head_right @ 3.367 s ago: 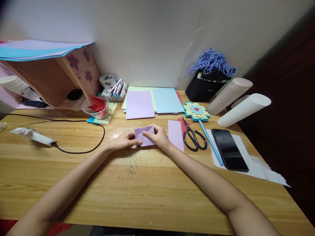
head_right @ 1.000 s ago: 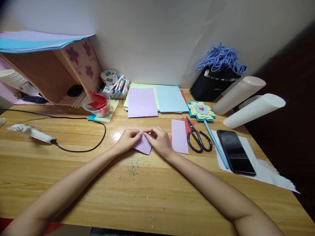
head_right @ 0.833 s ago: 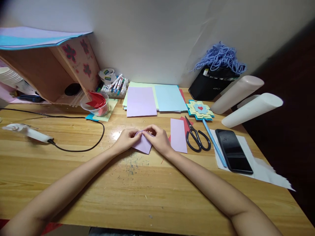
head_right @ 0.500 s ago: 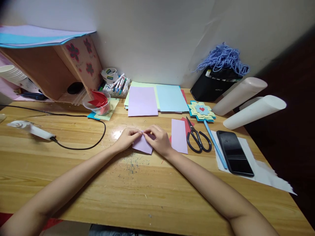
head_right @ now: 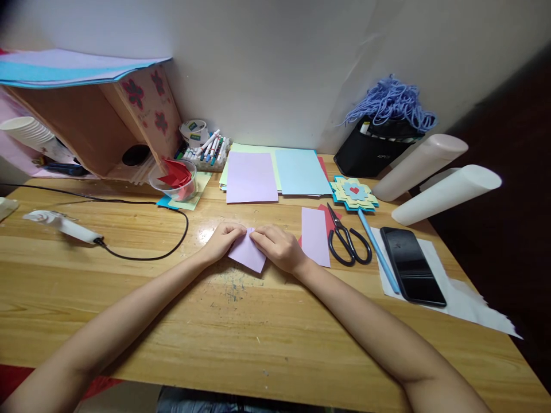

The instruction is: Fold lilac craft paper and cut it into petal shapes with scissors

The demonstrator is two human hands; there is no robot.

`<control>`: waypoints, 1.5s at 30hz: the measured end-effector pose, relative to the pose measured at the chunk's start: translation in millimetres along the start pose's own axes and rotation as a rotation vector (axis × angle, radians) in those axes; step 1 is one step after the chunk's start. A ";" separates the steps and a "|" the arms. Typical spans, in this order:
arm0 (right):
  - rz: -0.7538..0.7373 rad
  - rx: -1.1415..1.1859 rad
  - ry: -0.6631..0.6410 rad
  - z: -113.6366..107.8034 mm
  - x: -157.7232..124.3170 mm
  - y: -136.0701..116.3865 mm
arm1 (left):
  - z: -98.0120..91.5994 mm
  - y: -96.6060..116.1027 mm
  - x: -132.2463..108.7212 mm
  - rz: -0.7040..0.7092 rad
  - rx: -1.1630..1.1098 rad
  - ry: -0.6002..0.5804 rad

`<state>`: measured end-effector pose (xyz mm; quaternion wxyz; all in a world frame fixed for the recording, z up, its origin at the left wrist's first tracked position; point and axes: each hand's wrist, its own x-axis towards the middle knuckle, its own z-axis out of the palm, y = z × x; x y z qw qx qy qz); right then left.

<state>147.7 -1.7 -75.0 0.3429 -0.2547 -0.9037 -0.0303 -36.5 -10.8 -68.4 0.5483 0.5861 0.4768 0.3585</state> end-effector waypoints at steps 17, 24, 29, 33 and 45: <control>0.045 0.161 0.081 0.5 1.1 -0.5 | -0.9 1.7 3.9 -0.044 -0.063 0.090; 0.014 0.118 0.181 2.0 -2.9 -0.3 | -4.9 2.0 5.4 -0.045 -0.075 0.096; -0.061 0.084 0.176 1.1 -2.7 0.6 | -6.8 6.1 3.2 -0.056 -0.074 0.035; -0.084 0.094 0.097 1.6 -4.3 4.0 | -7.3 3.8 4.3 -0.046 -0.067 0.047; 0.796 0.961 -0.019 4.3 13.1 1.4 | -2.6 1.1 1.2 0.054 0.129 0.043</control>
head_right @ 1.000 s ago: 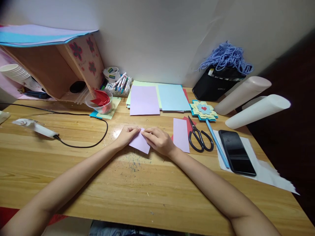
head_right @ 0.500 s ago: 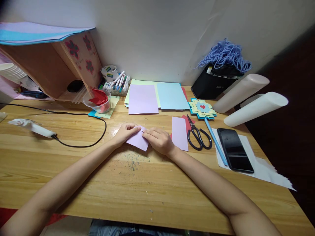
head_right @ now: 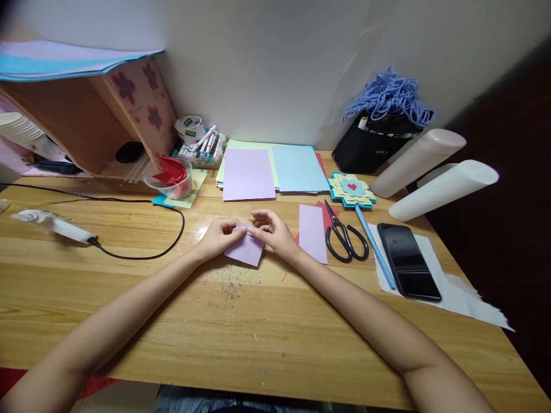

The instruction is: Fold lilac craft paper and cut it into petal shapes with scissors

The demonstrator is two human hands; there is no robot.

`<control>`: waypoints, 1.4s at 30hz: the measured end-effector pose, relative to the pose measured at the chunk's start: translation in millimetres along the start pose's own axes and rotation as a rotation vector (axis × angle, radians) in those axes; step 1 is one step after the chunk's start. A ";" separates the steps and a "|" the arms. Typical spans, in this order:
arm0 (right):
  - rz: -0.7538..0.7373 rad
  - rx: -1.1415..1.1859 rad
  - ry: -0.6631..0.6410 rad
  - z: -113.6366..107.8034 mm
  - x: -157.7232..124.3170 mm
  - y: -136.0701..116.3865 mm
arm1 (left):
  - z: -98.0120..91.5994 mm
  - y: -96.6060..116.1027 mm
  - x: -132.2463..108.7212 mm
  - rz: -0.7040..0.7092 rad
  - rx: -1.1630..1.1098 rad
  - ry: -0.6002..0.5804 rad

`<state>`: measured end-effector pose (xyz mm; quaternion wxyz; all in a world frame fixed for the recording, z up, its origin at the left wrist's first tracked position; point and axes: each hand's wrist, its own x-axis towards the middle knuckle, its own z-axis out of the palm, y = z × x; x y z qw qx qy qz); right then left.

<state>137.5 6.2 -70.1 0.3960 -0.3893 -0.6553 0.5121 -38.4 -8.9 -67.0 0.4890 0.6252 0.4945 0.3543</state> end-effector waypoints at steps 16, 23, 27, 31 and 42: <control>0.326 0.109 -0.232 -15.1 11.7 -3.3 | -0.2 2.4 -1.1 0.046 0.049 0.010; 0.379 0.204 -0.306 -24.9 13.8 0.2 | 2.4 -0.6 1.1 0.007 0.004 0.066; 0.335 0.121 -0.265 -20.9 11.7 5.2 | 3.4 2.1 0.6 -0.010 0.090 0.004; 0.248 0.013 -0.207 -13.6 9.1 7.1 | 3.6 5.0 0.3 0.046 0.175 -0.019; 0.289 0.033 -0.243 -18.6 12.3 2.2 | 0.8 1.8 3.0 0.019 0.015 -0.033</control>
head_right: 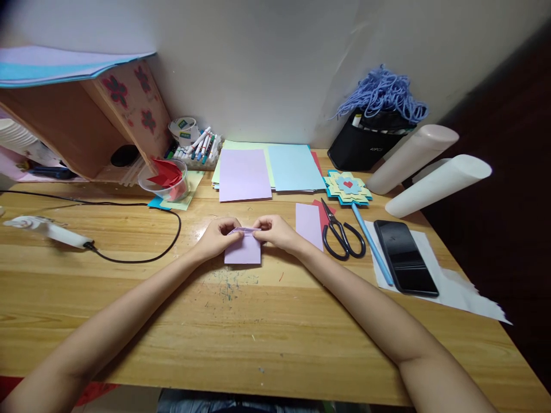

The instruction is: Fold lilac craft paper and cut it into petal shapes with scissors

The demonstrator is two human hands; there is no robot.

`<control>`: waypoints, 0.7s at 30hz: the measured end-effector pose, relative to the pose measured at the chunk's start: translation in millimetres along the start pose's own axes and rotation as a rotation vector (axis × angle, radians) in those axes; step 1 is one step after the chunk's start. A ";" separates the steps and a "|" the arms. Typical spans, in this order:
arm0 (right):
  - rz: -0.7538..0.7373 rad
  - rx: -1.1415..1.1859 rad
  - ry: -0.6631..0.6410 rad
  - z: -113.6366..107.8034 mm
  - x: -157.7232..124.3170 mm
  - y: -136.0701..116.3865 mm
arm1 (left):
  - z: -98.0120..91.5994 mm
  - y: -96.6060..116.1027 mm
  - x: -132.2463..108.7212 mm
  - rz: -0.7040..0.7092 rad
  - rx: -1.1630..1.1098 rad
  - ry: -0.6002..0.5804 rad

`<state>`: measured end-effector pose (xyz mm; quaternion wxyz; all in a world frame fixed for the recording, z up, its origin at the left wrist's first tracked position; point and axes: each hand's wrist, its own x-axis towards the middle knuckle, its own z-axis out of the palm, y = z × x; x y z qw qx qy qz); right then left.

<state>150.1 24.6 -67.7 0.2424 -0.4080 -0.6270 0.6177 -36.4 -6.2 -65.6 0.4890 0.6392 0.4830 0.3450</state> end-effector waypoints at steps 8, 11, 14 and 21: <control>0.102 0.175 -0.014 -7.7 0.3 -1.6 | 1.0 -2.3 -0.4 -0.089 -0.072 0.023; 0.074 0.184 -0.055 -13.9 3.2 2.3 | 1.8 -4.6 0.0 -0.127 -0.095 0.022; 0.008 0.199 -0.136 -19.6 5.2 5.3 | 0.8 -6.8 1.0 -0.136 -0.109 0.003; -0.028 0.039 -0.001 -11.9 4.2 1.6 | -1.4 -2.7 0.5 -0.088 -0.165 -0.087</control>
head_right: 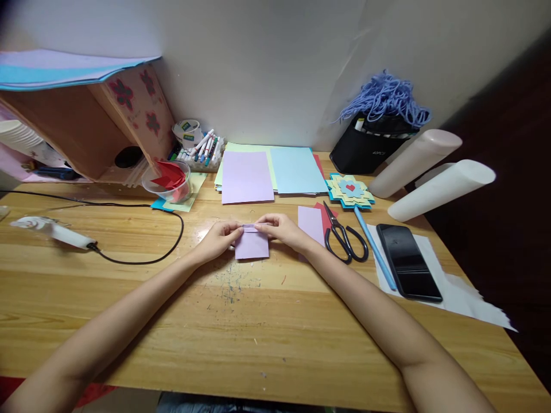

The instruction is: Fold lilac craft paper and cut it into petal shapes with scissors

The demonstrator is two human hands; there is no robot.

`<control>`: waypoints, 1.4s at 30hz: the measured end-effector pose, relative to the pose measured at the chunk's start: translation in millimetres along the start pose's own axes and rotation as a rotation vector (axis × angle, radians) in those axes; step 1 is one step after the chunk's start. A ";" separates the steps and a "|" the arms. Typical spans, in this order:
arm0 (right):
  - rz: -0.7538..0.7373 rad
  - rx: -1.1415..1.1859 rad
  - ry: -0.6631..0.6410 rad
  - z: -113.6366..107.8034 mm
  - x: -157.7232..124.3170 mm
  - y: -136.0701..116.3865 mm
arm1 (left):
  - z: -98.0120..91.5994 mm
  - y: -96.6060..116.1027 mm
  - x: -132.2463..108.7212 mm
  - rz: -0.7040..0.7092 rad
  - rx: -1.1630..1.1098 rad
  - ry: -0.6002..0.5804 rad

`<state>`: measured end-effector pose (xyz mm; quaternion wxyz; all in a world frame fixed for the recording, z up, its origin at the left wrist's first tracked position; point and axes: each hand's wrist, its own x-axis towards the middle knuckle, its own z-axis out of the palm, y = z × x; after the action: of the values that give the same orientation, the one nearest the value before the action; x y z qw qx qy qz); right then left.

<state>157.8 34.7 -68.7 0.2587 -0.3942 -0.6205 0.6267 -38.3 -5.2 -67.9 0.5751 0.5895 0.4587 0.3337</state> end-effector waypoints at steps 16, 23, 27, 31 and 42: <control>0.063 -0.022 0.053 2.9 -3.1 0.2 | 10.0 -8.3 0.5 -0.006 0.052 0.145; 0.056 0.077 -0.246 -20.1 -1.3 3.3 | 9.2 -10.5 1.4 0.037 0.129 0.172; -0.014 0.023 -0.159 -16.0 -1.6 5.7 | 9.0 -8.6 -0.8 0.064 0.097 0.142; -0.108 -0.082 0.031 -8.4 -1.5 8.3 | 10.2 -5.8 -1.7 0.105 0.052 0.162; -0.928 -0.640 0.382 -3.7 -13.2 3.6 | 5.4 0.7 -3.2 -0.078 -0.325 0.063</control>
<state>168.6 25.8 -69.6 0.4807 -0.2461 -0.8286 0.1479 -34.3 -10.1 -67.4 0.6608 0.4597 0.4390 0.3991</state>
